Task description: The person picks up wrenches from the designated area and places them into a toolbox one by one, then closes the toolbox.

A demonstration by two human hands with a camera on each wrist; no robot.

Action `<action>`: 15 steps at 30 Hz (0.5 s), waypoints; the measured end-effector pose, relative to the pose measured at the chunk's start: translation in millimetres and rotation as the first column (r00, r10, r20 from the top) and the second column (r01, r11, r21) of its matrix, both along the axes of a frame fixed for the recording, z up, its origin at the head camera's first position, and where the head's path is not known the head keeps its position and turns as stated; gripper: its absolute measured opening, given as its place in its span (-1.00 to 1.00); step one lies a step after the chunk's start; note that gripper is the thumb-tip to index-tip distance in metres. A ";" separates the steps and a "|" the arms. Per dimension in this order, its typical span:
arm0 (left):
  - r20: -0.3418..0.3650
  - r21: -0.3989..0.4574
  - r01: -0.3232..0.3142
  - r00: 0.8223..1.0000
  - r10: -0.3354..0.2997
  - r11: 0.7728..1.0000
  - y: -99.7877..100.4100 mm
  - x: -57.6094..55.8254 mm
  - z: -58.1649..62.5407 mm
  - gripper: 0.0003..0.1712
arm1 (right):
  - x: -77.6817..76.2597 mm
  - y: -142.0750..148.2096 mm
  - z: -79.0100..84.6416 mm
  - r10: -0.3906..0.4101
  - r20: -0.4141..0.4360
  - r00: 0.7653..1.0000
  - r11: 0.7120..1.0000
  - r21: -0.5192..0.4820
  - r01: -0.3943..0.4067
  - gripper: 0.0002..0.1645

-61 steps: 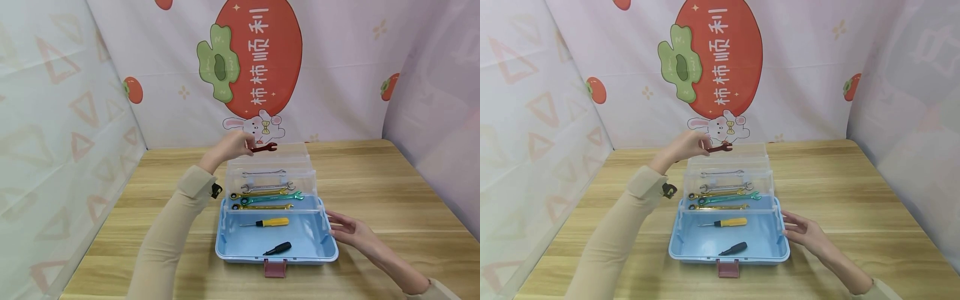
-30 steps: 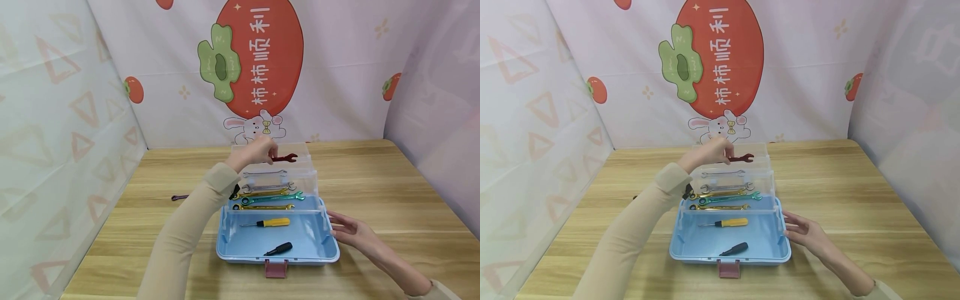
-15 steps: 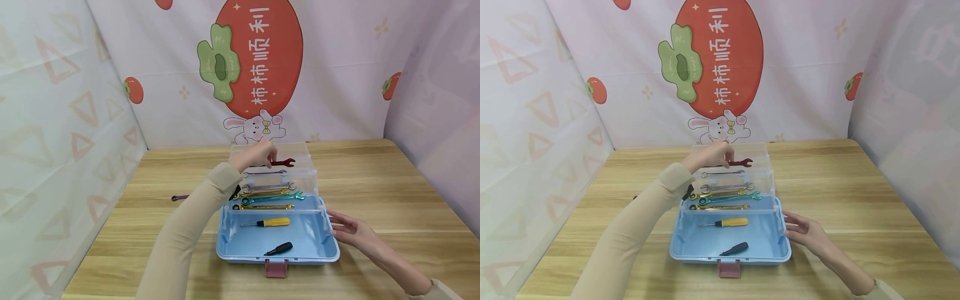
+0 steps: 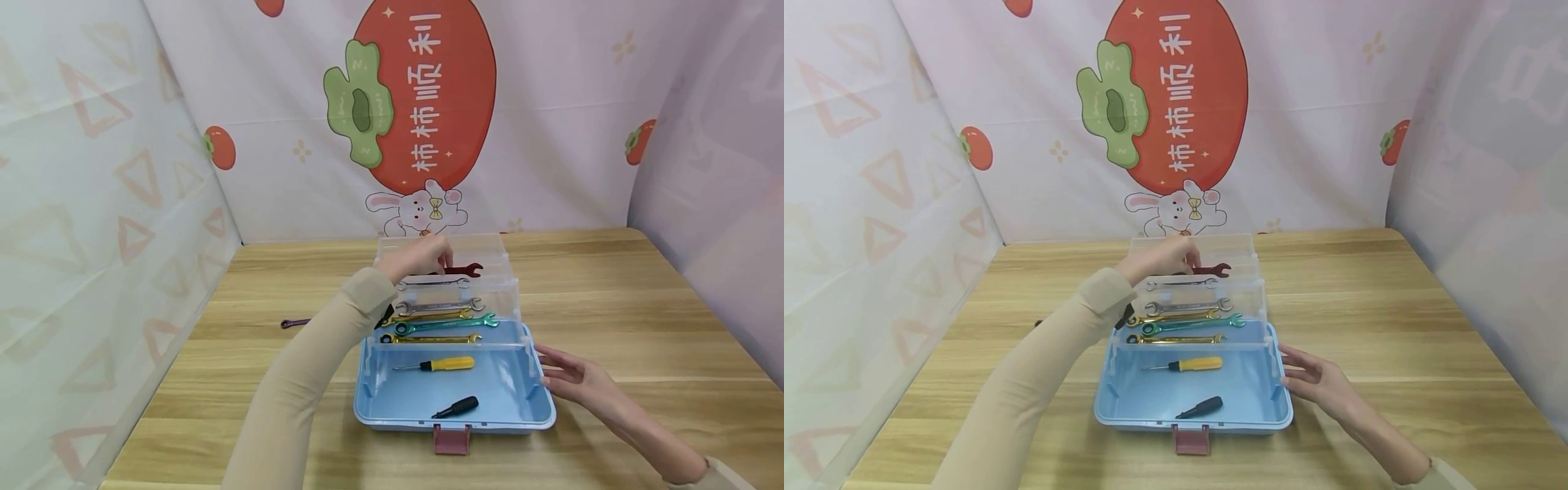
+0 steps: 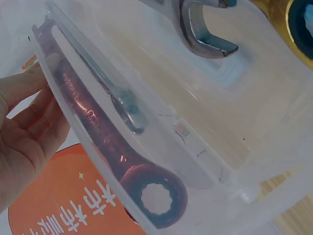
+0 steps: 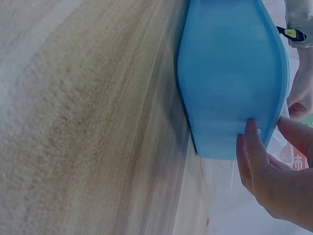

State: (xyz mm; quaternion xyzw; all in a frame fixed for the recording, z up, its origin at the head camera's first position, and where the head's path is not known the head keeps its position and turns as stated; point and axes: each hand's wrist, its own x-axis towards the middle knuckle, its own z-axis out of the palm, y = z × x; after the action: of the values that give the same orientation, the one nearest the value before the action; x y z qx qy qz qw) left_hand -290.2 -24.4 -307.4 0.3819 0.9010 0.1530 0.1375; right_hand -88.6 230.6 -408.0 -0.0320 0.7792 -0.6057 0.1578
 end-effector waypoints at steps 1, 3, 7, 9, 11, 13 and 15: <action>-0.002 -0.004 -0.003 1.000 0.003 1.000 -0.1 0.1 0.1 -0.82 | 0.0 0.0 0.0 -0.001 0.002 1.000 1.000 -0.002 0.001 -0.21; -0.005 -0.007 -0.006 1.000 0.006 1.000 -0.2 0.6 0.3 -0.82 | -0.2 0.2 0.1 -0.003 0.005 1.000 1.000 0.002 0.003 -0.20; -0.005 -0.003 -0.014 1.000 0.014 1.000 0.0 2.0 0.6 -0.81 | -0.8 0.1 0.4 -0.008 0.014 1.000 1.000 0.010 0.008 -0.19; -0.004 -0.008 -0.027 1.000 0.027 1.000 -0.1 2.7 -0.1 -0.81 | -0.9 0.0 0.5 -0.010 0.015 1.000 1.000 0.012 0.010 -0.19; -0.005 -0.021 -0.040 0.999 0.040 0.999 -0.4 3.5 -1.2 -0.81 | -0.6 -0.2 0.4 -0.012 0.011 1.000 1.000 0.008 0.012 -0.20; -0.012 -0.038 -0.051 0.999 0.050 0.998 -0.5 3.9 -2.6 -0.80 | -0.5 -0.2 0.1 -0.011 0.005 1.000 1.000 0.004 0.011 -0.20; -0.021 -0.051 -0.058 0.998 0.057 0.997 -0.6 4.4 -3.4 -0.79 | -0.2 -0.4 -0.2 -0.010 0.000 1.000 1.000 -0.003 0.010 -0.21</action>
State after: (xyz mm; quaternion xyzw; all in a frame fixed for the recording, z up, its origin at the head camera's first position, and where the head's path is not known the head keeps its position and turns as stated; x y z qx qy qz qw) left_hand -285.8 -25.0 -310.8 0.3534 0.9167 0.1298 0.1339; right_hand -88.8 230.2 -408.2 -0.0284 0.7784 -0.6077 0.1546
